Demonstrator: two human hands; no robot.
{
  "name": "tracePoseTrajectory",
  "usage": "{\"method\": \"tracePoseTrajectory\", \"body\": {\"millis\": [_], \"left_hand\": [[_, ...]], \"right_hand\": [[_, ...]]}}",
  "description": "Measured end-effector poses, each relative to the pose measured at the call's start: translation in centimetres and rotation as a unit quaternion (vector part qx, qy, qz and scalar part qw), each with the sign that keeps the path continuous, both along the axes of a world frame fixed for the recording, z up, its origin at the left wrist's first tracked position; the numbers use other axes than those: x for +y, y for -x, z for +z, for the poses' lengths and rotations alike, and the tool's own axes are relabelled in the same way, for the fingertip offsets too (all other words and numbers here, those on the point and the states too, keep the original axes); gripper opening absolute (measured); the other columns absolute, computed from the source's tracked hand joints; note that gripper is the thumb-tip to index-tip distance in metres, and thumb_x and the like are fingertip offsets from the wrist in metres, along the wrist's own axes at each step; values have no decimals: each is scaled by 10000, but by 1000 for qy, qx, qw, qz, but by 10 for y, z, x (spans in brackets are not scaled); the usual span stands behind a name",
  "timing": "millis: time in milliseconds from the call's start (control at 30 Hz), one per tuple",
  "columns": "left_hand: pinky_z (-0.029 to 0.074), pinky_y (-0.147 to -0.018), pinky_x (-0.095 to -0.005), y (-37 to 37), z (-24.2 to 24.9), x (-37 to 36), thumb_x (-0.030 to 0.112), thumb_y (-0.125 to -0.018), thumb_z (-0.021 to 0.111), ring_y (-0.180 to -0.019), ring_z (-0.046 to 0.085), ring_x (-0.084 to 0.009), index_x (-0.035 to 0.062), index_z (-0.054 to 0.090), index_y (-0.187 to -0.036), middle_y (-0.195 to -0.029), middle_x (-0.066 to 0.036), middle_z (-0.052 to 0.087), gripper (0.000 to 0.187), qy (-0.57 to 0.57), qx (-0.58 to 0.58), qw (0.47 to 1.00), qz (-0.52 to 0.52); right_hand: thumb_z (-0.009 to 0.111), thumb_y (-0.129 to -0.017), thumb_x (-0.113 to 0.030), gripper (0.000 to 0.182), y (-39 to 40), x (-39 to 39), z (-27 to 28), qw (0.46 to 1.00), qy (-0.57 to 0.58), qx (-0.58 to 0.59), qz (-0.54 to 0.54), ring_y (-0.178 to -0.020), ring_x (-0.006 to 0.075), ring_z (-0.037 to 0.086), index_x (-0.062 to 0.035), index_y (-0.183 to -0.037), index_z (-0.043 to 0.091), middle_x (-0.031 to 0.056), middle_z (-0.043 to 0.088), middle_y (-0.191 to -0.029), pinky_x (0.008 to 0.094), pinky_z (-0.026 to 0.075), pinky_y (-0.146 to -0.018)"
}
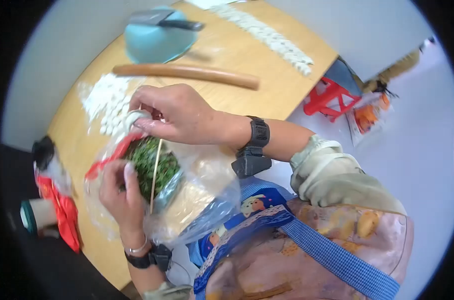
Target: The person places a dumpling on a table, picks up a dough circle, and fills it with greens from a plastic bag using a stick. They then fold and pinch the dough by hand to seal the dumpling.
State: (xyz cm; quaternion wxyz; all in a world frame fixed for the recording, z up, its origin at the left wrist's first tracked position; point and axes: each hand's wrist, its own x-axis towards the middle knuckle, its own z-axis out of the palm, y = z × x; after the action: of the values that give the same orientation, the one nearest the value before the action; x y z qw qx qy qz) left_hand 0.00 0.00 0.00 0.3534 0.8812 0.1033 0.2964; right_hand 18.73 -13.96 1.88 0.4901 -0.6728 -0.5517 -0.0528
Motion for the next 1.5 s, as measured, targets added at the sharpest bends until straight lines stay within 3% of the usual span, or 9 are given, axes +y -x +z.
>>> {"method": "tracePoseTrajectory", "body": {"millis": [67,167,267,400,467,600,667,1067,1500], "left_hand": [[453,-625,-239,4,6,25,27,-912,576,-683,557,-109,-14,611,-923,-800,-49,600,55,1,15,999,32],[453,-621,-238,-13,-3,-29,23,-913,573,-679,556,-106,-21,608,-922,-799,-51,598,57,29,-14,999,23],[458,-621,-243,-6,-5,-22,29,-920,570,-682,563,-107,-23,608,-931,-810,-55,606,65,28,-12,999,9],[467,-620,-249,-7,-7,-23,35,-925,567,-687,579,-112,-25,607,-940,-829,-63,624,73,35,-12,999,-3],[458,-640,-237,-5,-8,-23,35,-940,556,-701,563,-101,-25,597,-952,-851,-53,610,74,36,-1,999,-10],[476,-626,-248,-7,-6,-23,32,-926,562,-686,594,-116,-24,609,-951,-826,-69,631,77,8,0,1000,-14],[476,-626,-246,-8,-7,-23,31,-926,561,-685,595,-115,-25,608,-958,-827,-69,634,79,11,-3,1000,-16],[479,-631,-241,-9,-11,-20,20,-919,560,-690,596,-110,-30,601,-1000,-853,-76,651,103,34,1,999,-21],[474,-649,-234,-6,-10,-23,53,-961,548,-743,565,-114,-28,592,-1051,-911,-77,627,129,29,20,999,-36]], "right_hand": [[671,-865,-135,176,-3,8,1,997,-61,36,-1,-628,156,596,-60,-1005,596,50,624,-777,276,482,-578],[666,-867,-114,181,-42,-81,8,997,-42,-5,-70,-625,113,578,-48,-1019,594,44,613,-780,261,476,-577],[631,-899,-94,161,-61,-133,-4,983,12,99,-155,-756,71,618,-23,-1038,592,16,633,-837,225,504,-645],[600,-906,-74,151,-115,-221,-27,953,-17,158,-256,-823,81,628,-11,-1042,590,31,639,-884,223,502,-716],[596,-896,-72,147,-130,-265,-27,926,28,82,-368,-803,97,614,-5,-1027,595,28,639,-901,239,491,-712],[609,-884,-109,173,-157,-327,-34,902,71,62,-422,-794,103,594,-2,-1021,605,26,639,-880,259,480,-717],[623,-864,-150,206,-170,-345,-42,896,133,142,-400,-794,107,585,-2,-1007,623,37,639,-852,273,479,-721],[608,-794,-118,219,-193,-350,-53,899,168,73,-397,-792,199,624,-6,-976,657,111,647,-840,316,499,-728],[597,-829,-71,162,-194,-344,-47,884,217,65,-409,-697,114,595,-5,-976,617,56,636,-800,267,477,-642]]}}
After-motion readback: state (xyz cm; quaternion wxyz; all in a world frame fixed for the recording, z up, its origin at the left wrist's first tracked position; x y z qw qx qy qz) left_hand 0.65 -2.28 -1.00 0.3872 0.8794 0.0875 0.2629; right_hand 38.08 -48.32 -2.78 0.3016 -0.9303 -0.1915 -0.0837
